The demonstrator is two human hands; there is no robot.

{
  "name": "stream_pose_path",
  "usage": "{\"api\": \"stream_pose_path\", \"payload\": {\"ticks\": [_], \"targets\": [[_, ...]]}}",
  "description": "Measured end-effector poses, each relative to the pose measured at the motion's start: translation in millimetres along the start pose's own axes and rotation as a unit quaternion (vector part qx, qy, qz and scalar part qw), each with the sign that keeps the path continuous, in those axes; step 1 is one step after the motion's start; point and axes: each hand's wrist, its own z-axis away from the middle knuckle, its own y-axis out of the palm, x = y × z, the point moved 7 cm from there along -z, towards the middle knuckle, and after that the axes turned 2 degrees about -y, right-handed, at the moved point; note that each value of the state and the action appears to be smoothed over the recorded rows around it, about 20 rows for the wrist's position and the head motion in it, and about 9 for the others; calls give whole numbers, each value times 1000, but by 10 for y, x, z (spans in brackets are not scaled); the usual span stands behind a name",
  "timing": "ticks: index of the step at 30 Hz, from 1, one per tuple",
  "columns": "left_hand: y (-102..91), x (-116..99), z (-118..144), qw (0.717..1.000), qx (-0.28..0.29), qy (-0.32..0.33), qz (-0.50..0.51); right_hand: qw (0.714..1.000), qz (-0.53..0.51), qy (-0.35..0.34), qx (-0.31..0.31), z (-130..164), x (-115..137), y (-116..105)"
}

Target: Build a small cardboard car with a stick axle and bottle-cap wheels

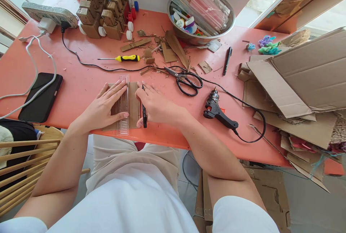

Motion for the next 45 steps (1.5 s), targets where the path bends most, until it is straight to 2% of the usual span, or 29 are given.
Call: {"api": "stream_pose_path", "payload": {"ticks": [2,4,7,10,15,22,37,45], "targets": [[1,-5,-4,1000,-4,1,7,998,-47,0,-32,-33,-12,-64],[6,-8,-9,1000,-7,4,13,990,-105,3,-94,-83,-30,-159],[17,-3,-18,1000,-10,7,16,959,-192,12,-209,-173,-93,-269],[27,1,-31,1000,-10,3,15,933,-232,35,-271,-287,-197,-248],[31,-35,-49,1000,-6,-2,17,934,-228,61,-269,-413,-302,-145],[28,-51,-46,1000,-10,2,27,943,-210,88,-241,-416,-244,-133],[12,-75,-59,999,-3,8,38,946,-222,72,-225,-442,-234,-121],[8,-67,-57,999,4,2,39,955,-212,82,-190,-377,-155,-117]]}}
